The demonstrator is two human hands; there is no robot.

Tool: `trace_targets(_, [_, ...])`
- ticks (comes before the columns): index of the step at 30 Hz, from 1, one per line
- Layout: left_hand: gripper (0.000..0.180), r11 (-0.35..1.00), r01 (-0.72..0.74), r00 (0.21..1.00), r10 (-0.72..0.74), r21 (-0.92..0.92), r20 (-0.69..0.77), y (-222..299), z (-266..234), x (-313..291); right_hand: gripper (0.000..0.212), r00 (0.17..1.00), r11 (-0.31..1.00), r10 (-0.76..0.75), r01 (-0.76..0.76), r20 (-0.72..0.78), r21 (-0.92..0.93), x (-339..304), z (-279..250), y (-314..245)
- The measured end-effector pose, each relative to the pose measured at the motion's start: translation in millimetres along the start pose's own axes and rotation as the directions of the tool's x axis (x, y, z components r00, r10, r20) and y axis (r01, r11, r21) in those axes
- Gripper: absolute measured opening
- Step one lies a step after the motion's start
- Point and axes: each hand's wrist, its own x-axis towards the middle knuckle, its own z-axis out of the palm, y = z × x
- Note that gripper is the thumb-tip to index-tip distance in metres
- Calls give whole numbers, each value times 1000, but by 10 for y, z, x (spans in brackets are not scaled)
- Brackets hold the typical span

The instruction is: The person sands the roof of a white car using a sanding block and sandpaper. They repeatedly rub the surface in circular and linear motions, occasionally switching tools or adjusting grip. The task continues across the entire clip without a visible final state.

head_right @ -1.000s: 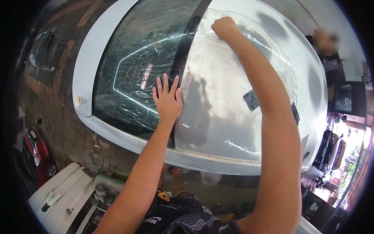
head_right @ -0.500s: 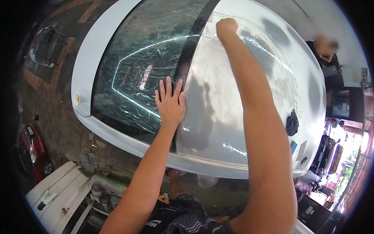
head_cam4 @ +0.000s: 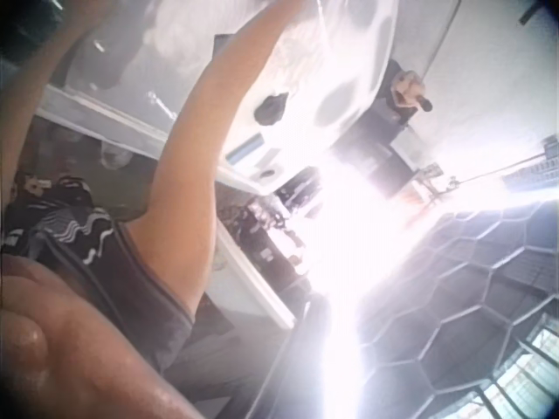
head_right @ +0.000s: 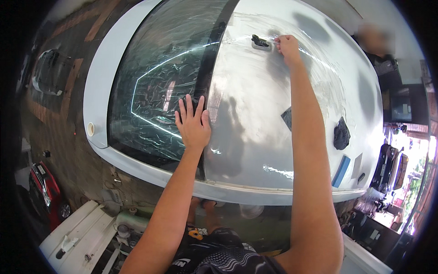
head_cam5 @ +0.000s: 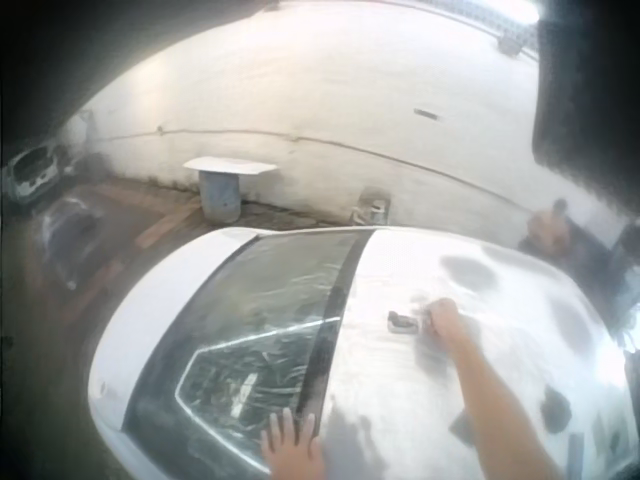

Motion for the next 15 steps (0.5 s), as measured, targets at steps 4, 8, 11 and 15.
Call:
trace_targets(4, [47,1000,-4,1000,4,3,-5,-20,-6,-1,19,973,959,-200,170,-118,-228,-205,82,138])
trace_targets(8, [47,1000,3,1000,-3,3,-5,-11,-8,-2,23,919,858,-353,243,-175,-453,-409,90,258])
trace_targets(11, [47,1000,-8,1000,8,-5,-17,10,8,-2,26,929,879,-324,226,-179,-421,-454,-50,348])
trace_targets(15, [48,1000,-10,1000,10,0,-24,-19,18,-7,29,957,848,-258,158,-135,-507,-691,-147,219])
